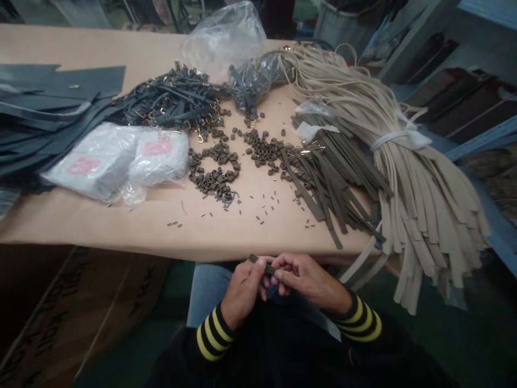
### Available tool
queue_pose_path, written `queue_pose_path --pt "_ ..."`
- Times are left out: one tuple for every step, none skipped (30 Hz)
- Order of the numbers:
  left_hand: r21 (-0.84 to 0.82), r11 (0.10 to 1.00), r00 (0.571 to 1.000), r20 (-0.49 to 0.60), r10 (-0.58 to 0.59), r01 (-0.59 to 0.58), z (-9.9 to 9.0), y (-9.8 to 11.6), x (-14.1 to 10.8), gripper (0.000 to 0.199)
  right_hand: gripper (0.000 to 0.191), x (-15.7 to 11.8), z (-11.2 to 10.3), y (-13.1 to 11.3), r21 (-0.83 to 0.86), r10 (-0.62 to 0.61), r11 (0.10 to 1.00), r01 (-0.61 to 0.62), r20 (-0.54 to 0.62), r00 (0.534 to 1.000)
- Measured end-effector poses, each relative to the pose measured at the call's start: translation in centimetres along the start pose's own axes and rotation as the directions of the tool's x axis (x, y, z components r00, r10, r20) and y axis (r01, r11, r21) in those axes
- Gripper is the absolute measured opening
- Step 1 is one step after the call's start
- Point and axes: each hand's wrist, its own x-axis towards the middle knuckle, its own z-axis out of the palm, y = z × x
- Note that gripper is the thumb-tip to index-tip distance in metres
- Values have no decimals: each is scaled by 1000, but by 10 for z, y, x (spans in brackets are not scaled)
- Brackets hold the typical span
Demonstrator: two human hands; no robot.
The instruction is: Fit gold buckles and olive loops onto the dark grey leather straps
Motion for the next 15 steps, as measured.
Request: queue_pose_path --pt "-6 1000 1000 7 1 -1 1 -3 -1 40 24 3 5 0 21 -2 1000 3 -12 1000" --pt "-25 1000 1000 -15 9 -9 0 -6 -2 38 24 5 9 0 31 6 1000 -5 -24 1000" --pt "-47 999 998 -53 15 -17 0 -7 -3 36 24 7 11 0 32 21 999 -20 -29 999" --pt "-65 998 996 -93 16 -22 -2 -8 -4 34 23 8 13 0 30 37 999 -36 -32 999" --pt "-77 997 993 -119 12 -22 -3 -7 -5 32 22 8 14 0 32 48 998 -47 -33 998" --pt "-91 996 991 -132 4 -16 -4 -7 -5 33 22 8 15 1 39 54 998 -53 -31 998" --pt "-110 994 991 -132 -9 -6 -5 -6 -6 34 21 7 15 1 48 52 998 -51 -24 998" --pt "-137 991 992 -122 -24 8 -5 -5 -7 35 21 6 15 1 59 44 997 -43 -14 999" --pt "-167 986 993 -105 -44 26 -4 -5 -8 35 21 6 15 2 70 31 997 -31 -1 1000" --pt "-200 979 994 -80 -69 51 -3 -4 -8 34 21 6 15 3 81 16 997 -17 17 1000" --pt "-234 969 994 -47 -98 84 -1 -5 -9 34 21 6 15 4 95 0 996 -3 37 999" --pt "-270 955 992 -10 -129 122 0 -5 -9 33 22 6 16 5 111 -17 994 11 55 998" --pt "-305 939 987 24 -157 157 2 -6 -9 33 23 7 16 6 128 -33 992 23 70 997" --pt "-335 924 983 51 -179 185 3 -6 -9 33 24 8 17 8 145 -47 989 35 80 996" --pt "-357 913 980 70 -186 199 4 -6 -9 33 25 9 17 9 162 -60 986 45 87 994"
